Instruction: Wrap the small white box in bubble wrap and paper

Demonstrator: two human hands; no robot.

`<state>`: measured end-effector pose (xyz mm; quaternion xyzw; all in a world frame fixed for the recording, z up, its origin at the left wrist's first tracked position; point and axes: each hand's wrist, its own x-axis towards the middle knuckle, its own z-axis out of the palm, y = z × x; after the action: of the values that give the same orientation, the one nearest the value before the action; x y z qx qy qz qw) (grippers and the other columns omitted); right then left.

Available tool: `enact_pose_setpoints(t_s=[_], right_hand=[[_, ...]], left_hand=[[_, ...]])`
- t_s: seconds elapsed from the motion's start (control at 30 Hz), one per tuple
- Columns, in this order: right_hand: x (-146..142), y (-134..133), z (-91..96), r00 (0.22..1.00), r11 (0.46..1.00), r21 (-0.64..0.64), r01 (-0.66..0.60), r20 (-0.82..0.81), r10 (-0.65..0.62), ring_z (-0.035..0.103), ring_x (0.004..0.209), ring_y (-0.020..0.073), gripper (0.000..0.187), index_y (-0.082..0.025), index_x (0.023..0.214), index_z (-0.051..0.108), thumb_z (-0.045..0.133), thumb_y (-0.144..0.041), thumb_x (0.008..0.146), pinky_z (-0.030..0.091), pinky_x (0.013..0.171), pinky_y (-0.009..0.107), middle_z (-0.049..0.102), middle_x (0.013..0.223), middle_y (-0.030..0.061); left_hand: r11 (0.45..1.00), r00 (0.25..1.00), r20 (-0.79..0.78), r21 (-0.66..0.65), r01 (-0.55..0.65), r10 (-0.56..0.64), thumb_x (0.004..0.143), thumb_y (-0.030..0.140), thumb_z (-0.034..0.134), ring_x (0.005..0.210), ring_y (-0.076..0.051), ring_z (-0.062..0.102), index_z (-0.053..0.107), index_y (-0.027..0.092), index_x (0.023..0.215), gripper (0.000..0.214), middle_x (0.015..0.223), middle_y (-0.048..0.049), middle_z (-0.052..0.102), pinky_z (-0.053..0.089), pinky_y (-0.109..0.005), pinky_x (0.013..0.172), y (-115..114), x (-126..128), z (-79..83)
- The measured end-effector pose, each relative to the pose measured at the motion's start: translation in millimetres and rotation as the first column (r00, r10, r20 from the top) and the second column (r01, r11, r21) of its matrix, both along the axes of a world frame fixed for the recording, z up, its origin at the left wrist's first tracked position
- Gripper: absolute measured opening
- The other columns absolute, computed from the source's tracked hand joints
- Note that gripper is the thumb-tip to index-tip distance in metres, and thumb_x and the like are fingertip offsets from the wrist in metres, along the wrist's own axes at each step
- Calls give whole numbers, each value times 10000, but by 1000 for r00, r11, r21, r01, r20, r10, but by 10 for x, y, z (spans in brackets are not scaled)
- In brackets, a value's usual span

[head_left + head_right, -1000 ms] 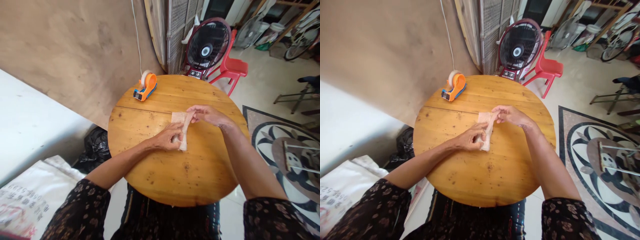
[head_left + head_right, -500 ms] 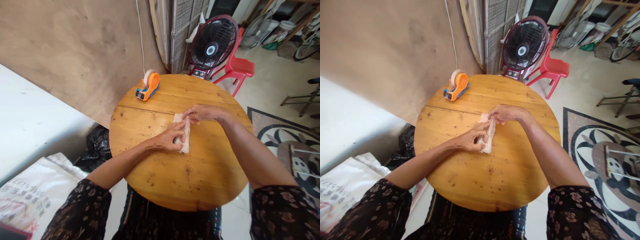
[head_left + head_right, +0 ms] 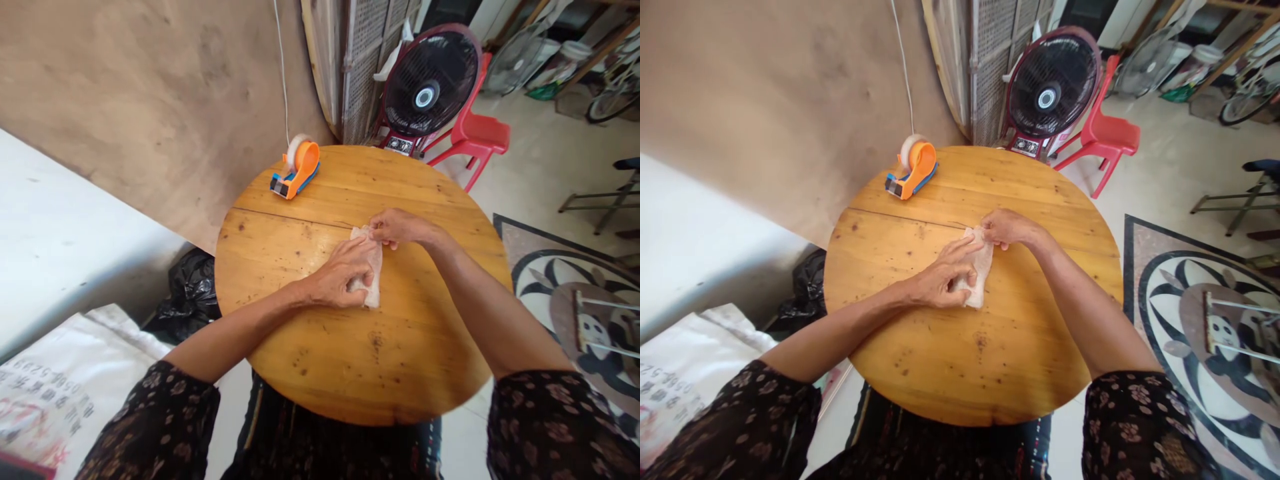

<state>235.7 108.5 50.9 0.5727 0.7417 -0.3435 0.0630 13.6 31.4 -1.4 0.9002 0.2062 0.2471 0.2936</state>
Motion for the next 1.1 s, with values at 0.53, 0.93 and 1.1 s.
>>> enact_pose_setpoints(t_s=[0.53,0.93,1.1], right_hand=[[-22,-268,-165,947,883,429,191,156,-281,652,921,237,336,-205,1082,627,685,-407,819,413,690,294,723,1059,74],[-116,-172,-160,935,926,306,221,203,-291,622,757,178,127,-198,798,719,680,-317,820,344,600,270,724,832,44],[-141,-237,-167,944,917,318,239,147,-297,597,731,154,100,-197,843,708,661,-284,833,323,589,256,714,827,20]], left_hand=[[999,999,14,-14,35,-35,805,251,592,1141,-213,596,582,224,919,118,1228,-66,661,256,-433,1179,-42,-23,31],[999,997,63,35,38,-40,812,243,578,1091,-208,619,593,207,908,104,1187,-66,682,327,-402,1104,-55,-13,22],[999,999,46,35,22,-24,827,243,566,1107,-205,618,596,214,934,115,1187,-59,682,316,-406,1120,-77,-22,16]])
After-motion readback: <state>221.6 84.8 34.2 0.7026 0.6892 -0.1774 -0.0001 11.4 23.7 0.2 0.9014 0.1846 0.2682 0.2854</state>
